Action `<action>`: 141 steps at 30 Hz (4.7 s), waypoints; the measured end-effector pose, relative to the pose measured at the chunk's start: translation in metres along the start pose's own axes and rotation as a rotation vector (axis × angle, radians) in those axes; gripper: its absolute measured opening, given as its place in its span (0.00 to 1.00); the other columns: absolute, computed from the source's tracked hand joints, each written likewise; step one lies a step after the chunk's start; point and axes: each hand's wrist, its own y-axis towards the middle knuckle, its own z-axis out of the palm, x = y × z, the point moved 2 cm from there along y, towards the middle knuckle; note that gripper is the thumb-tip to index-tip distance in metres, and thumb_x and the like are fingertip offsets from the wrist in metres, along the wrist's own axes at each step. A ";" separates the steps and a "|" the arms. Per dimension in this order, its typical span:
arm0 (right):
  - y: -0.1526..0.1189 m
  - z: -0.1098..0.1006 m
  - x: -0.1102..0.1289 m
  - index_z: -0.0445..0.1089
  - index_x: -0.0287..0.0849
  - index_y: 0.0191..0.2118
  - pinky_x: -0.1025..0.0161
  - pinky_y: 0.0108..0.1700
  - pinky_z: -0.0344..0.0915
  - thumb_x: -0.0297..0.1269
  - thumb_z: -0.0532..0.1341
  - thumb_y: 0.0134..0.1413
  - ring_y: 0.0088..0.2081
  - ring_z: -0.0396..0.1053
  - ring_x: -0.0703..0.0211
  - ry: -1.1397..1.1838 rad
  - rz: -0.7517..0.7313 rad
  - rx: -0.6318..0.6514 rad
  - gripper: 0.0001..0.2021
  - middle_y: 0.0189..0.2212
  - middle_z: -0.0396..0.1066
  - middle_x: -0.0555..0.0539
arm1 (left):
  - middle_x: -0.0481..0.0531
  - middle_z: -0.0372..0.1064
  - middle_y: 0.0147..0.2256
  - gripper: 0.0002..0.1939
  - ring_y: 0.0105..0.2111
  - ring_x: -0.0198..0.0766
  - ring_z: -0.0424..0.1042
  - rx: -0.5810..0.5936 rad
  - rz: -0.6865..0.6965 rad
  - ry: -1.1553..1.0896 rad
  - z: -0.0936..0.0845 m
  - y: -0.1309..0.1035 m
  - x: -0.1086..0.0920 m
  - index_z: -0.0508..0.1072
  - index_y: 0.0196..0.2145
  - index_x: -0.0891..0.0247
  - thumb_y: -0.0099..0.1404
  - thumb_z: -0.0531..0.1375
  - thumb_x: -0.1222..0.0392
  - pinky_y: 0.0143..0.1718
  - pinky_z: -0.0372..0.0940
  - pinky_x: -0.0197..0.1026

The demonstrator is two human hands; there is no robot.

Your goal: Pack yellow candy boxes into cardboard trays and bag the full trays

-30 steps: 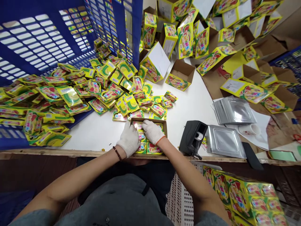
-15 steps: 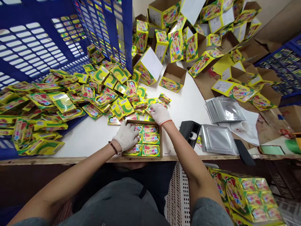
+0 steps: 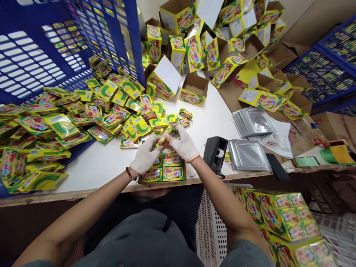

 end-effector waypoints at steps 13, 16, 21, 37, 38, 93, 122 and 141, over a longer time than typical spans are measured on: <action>-0.031 0.006 -0.042 0.70 0.41 0.55 0.55 0.47 0.62 0.34 0.53 0.67 0.47 0.66 0.50 -0.892 -0.411 0.215 0.15 0.47 0.73 0.38 | 0.58 0.75 0.46 0.13 0.47 0.47 0.73 0.180 -0.102 0.407 0.023 0.024 0.016 0.72 0.47 0.63 0.67 0.55 0.62 0.49 0.65 0.44; -0.033 0.010 -0.039 0.69 0.42 0.56 0.54 0.47 0.59 0.36 0.52 0.69 0.49 0.65 0.48 -0.948 -0.363 0.250 0.16 0.48 0.73 0.39 | 0.60 0.75 0.44 0.13 0.44 0.49 0.73 0.163 -0.153 0.481 0.024 0.021 0.022 0.70 0.48 0.63 0.67 0.55 0.61 0.45 0.66 0.46; -0.040 0.014 -0.024 0.69 0.42 0.55 0.52 0.46 0.58 0.36 0.52 0.68 0.53 0.61 0.45 -1.021 -0.231 0.296 0.15 0.53 0.69 0.38 | 0.56 0.74 0.41 0.08 0.44 0.46 0.73 0.271 -0.107 0.561 0.021 0.014 0.019 0.71 0.42 0.61 0.65 0.56 0.64 0.45 0.64 0.43; 0.005 0.023 0.018 0.76 0.37 0.43 0.56 0.40 0.62 0.27 0.59 0.57 0.42 0.74 0.47 -0.956 0.047 0.690 0.11 0.42 0.76 0.35 | 0.60 0.65 0.47 0.07 0.44 0.47 0.69 0.396 0.127 0.690 0.013 -0.001 0.001 0.73 0.38 0.64 0.65 0.55 0.65 0.45 0.67 0.47; 0.009 0.021 0.018 0.76 0.39 0.43 0.58 0.39 0.62 0.29 0.59 0.57 0.41 0.74 0.48 -0.945 0.044 0.690 0.10 0.41 0.77 0.37 | 0.59 0.65 0.46 0.07 0.46 0.46 0.68 0.328 0.146 0.666 0.002 0.000 0.002 0.72 0.38 0.63 0.65 0.55 0.64 0.47 0.66 0.47; -0.007 0.129 0.090 0.61 0.43 0.58 0.61 0.46 0.67 0.31 0.53 0.61 0.42 0.68 0.59 -0.020 -0.230 0.458 0.19 0.41 0.72 0.48 | 0.57 0.74 0.46 0.34 0.40 0.44 0.77 -0.413 -0.348 -0.675 -0.115 -0.080 0.057 0.63 0.54 0.63 0.55 0.68 0.45 0.39 0.73 0.43; -0.009 0.184 0.114 0.62 0.41 0.56 0.61 0.39 0.67 0.28 0.48 0.67 0.44 0.70 0.53 -0.798 -0.456 0.696 0.16 0.50 0.67 0.39 | 0.64 0.64 0.55 0.29 0.57 0.49 0.64 -0.135 -0.236 0.336 -0.098 -0.130 0.119 0.62 0.59 0.67 0.62 0.58 0.58 0.60 0.61 0.52; -0.015 0.048 0.039 0.68 0.42 0.38 0.63 0.37 0.63 0.37 0.61 0.50 0.34 0.66 0.59 0.079 0.006 0.767 0.09 0.32 0.71 0.51 | 0.57 0.72 0.38 0.04 0.42 0.44 0.71 0.155 0.435 0.411 -0.058 -0.112 0.019 0.73 0.33 0.63 0.65 0.58 0.62 0.46 0.70 0.48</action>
